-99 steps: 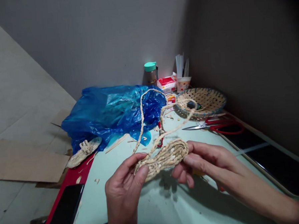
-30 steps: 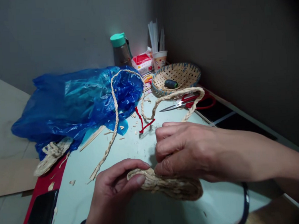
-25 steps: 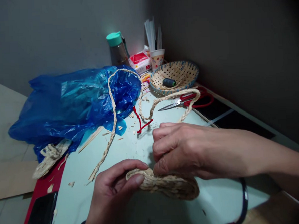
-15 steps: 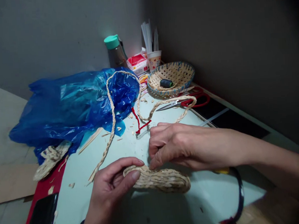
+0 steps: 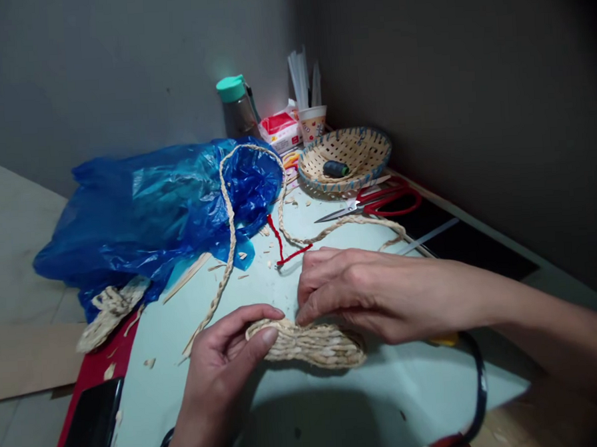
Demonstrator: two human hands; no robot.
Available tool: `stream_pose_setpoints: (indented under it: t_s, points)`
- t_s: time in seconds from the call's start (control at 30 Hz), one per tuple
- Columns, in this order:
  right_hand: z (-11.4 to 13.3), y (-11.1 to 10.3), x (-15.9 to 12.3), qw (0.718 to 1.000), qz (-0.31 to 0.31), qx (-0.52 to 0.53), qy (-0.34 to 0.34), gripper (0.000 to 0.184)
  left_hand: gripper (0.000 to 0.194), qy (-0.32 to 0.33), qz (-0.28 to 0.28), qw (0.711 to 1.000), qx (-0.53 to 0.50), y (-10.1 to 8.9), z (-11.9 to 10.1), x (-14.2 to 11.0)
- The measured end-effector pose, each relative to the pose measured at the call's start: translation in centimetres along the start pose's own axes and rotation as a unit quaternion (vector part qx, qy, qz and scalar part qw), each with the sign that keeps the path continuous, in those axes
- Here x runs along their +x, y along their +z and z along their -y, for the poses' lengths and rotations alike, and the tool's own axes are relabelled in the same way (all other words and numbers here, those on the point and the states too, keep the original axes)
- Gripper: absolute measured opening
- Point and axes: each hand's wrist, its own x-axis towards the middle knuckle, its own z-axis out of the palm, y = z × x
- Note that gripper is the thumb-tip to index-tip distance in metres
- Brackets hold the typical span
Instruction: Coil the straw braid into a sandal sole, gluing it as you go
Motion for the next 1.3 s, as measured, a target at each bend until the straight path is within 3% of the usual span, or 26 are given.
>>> stream_pose_setpoints:
  t_s: [0.33,0.47,0.57,0.8,0.93,1.03,1.2,1.3]
  points:
    - [0.3,0.6,0.0,0.999,-0.011,-0.031,0.038,0.016,0.024,0.033,-0.006,0.999,0.041,-0.1,-0.1,0.4]
    - [0.3,1.4,0.3,0.995,-0.037,-0.059,0.073,0.042,0.026,0.010,-0.001,1.000,0.017,-0.2,-0.2,0.4]
    - [0.3,2.0,0.5,0.993,-0.056,-0.074,0.079,0.044,0.029,0.003,-0.007,1.000,-0.006,-0.1,-0.3,0.3]
    - [0.7,3.0,0.8,0.984,-0.083,-0.135,0.075,0.025,0.024,0.023,-0.018,0.998,-0.050,0.1,-0.2,0.3]
    - [0.5,3.7,0.8,0.981,-0.105,-0.149,0.072,0.012,0.023,0.043,-0.005,0.999,-0.024,0.0,-0.1,0.6]
    - [0.1,4.0,0.8,0.977,-0.121,-0.163,0.058,0.012,0.021,0.072,0.012,0.997,0.007,-0.2,-0.1,0.7]
    - [-0.2,3.6,0.7,0.976,-0.127,-0.160,0.069,0.012,0.041,0.148,0.015,0.986,0.076,-1.3,-0.1,0.7]
    - [-0.3,3.3,0.7,0.976,-0.121,-0.164,0.076,0.012,0.058,0.199,-0.019,0.970,0.136,-2.0,0.0,0.8]
